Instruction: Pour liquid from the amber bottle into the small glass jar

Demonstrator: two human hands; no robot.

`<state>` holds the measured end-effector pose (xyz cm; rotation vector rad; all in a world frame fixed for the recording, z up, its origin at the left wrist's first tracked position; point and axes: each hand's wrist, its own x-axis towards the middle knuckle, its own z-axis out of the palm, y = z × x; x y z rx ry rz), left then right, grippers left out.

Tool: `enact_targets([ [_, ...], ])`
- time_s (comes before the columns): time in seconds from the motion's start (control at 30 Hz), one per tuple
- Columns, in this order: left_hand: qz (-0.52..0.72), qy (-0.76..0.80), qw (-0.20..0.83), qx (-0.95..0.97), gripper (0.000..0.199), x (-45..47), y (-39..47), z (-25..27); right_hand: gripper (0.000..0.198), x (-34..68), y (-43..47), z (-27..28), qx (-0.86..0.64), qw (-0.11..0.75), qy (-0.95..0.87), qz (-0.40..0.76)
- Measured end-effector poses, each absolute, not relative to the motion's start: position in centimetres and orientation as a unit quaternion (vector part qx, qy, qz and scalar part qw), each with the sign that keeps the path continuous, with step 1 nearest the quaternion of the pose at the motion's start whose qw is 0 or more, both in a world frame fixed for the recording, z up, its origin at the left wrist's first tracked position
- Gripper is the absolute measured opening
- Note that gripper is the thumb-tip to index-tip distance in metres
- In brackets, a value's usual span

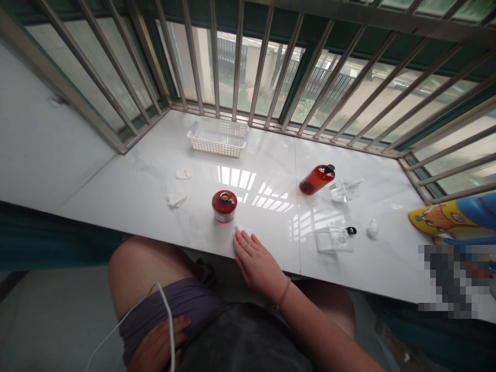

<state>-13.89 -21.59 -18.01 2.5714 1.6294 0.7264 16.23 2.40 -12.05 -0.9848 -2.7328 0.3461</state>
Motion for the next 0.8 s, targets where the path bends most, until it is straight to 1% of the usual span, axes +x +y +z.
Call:
enact_targets([
  [0.17, 0.239, 0.516, 0.013, 0.823, 0.036, -14.1, -21.5, -18.4, 0.054, 15.6, 1.0, -12.7, -0.315, 0.123, -0.936, 0.098],
  [0.33, 0.245, 0.514, 0.016, 0.822, 0.036, -14.3, -21.9, -19.2, 0.044, 15.1, 0.0, -14.3, -0.321, 0.188, -0.927, 0.051],
  [0.43, 0.241, 0.512, 0.024, 0.824, 0.038, -14.5, -22.3, -20.1, 0.042, 15.2, -0.1, -14.2, -0.326, 0.210, -0.918, 0.081],
  [0.5, 0.224, 0.515, 0.033, 0.827, 0.038, -14.8, -22.7, -20.7, 0.041, 15.6, 0.1, -13.4, -0.338, 0.228, -0.901, 0.149],
  [0.57, 0.214, 0.522, 0.039, 0.825, 0.037, -15.0, -23.0, -21.3, 0.039, 16.3, 0.4, -12.1, -0.378, 0.256, -0.852, 0.256],
  [0.7, 0.207, 0.517, 0.040, 0.830, 0.038, -15.5, -23.4, -22.3, 0.034, 18.6, 1.7, -9.7, -0.488, 0.316, -0.664, 0.469],
  [0.8, 0.195, 0.511, 0.043, 0.836, 0.036, -15.9, -23.6, -23.1, 0.047, 20.5, 2.9, -9.2, -0.540, 0.364, -0.500, 0.571],
])
